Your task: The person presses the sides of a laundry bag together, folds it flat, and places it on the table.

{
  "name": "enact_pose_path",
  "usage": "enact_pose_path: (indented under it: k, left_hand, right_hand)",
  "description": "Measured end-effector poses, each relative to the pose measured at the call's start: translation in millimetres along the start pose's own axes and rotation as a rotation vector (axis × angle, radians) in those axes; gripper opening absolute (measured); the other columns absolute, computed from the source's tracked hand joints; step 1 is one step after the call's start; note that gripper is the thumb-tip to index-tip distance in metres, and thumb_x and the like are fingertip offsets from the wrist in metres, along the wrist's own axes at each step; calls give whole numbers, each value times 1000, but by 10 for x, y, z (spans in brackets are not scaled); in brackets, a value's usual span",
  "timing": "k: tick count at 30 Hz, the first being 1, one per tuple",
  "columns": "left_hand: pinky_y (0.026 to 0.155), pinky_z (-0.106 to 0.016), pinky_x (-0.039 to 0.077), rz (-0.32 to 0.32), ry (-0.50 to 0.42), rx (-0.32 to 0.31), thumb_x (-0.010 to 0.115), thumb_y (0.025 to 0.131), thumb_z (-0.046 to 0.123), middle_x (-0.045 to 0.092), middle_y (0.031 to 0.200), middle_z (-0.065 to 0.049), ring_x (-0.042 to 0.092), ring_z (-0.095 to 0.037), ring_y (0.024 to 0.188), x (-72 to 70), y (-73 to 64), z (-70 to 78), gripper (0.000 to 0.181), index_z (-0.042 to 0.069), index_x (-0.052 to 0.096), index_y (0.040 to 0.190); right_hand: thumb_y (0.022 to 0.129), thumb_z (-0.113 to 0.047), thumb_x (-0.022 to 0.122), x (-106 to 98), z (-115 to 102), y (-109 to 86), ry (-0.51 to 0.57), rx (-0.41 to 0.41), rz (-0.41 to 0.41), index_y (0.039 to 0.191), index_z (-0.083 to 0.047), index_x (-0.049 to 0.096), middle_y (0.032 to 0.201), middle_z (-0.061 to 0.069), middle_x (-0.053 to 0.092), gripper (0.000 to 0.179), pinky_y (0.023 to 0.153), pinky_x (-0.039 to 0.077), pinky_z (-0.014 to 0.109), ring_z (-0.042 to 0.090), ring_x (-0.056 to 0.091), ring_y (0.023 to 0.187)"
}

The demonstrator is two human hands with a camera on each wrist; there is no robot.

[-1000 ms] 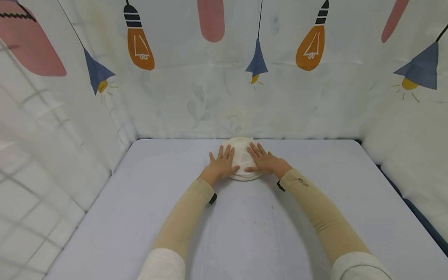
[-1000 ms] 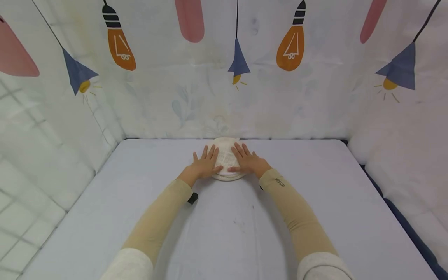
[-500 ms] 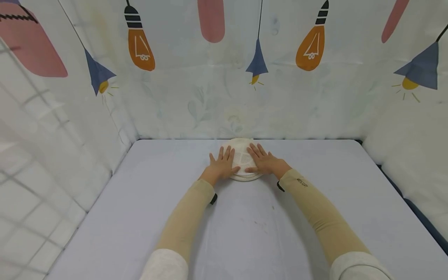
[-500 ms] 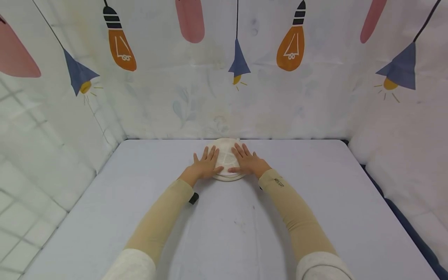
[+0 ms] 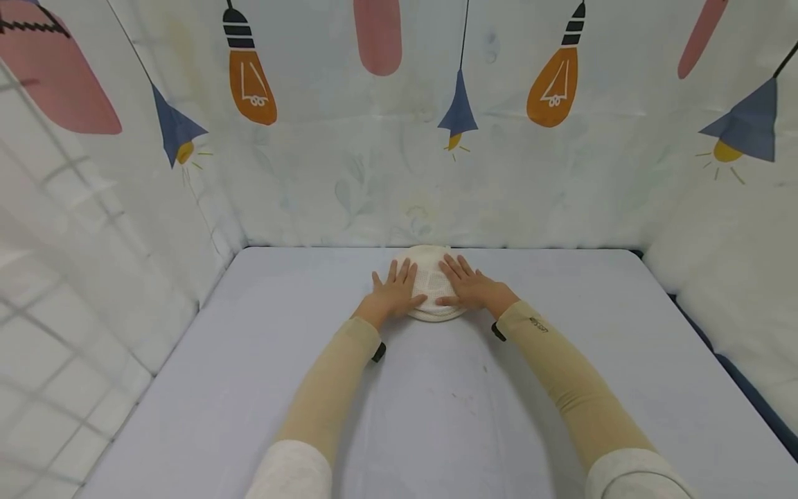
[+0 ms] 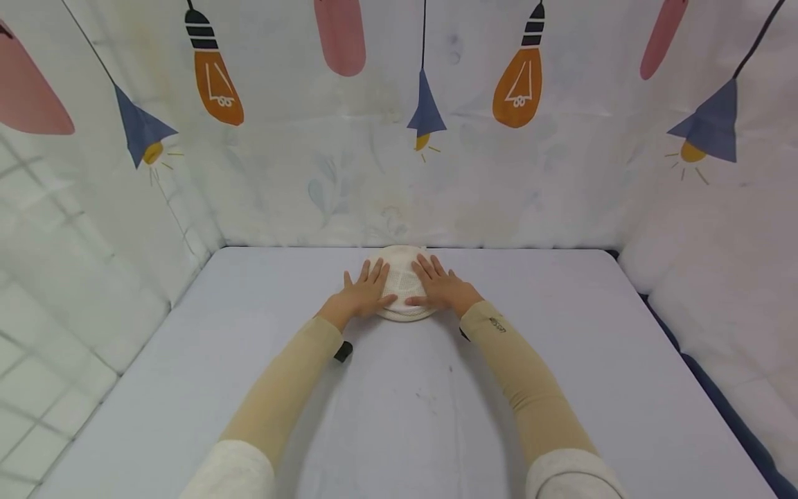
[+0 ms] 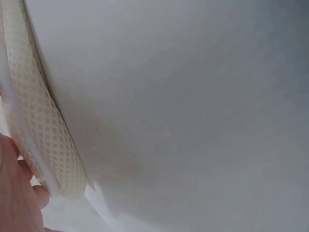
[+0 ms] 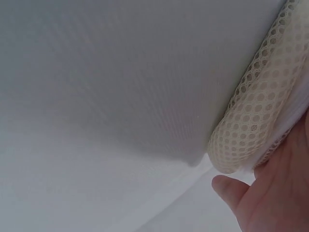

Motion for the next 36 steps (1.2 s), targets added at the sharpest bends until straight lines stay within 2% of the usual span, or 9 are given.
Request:
enact_pose_path:
  k: [11,18,25,36]
  left_hand:
    - [118,-71,1,18,-28,17,34,108,58,-13,170,-8,-15,-33,154,-49,-26,-35,84,9,-4,165]
    - [119,-69,3,47,24,30,36,106,61,-9,171,-7,-11,-33,155,-43,-1,-74,85,12,-2,165]
    - [119,-69,5,63,39,50,36,106,60,-6,172,-7,-7,-33,156,-51,-11,-109,86,11,-2,165]
    - [120,-67,4,71,7,56,39,105,63,-5,171,-8,-6,-32,156,-85,-22,-173,91,8,-2,165]
  right_hand:
    - [104,-58,47,-52,-3,6,11,-50,42,164,-5,-4,169,14,-16,95,122,13,61,37,-13,154]
    - [105,-52,51,-109,29,-50,26,-106,94,164,-2,1,170,18,-10,92,121,12,62,40,-8,154]
    - [105,-55,49,-125,132,-106,54,-95,114,164,-5,-3,170,15,-13,93,122,8,62,37,-14,154]
    - [106,-52,50,-127,196,-148,85,-107,129,164,-5,-3,170,16,-10,92,122,7,61,37,-11,155]
Point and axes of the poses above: each hand's wrist, its own y-axis towards the middle knuckle, its own x-axis out of the palm, z = x × y, the point moved 8 cm from there along y, towards the middle knuckle
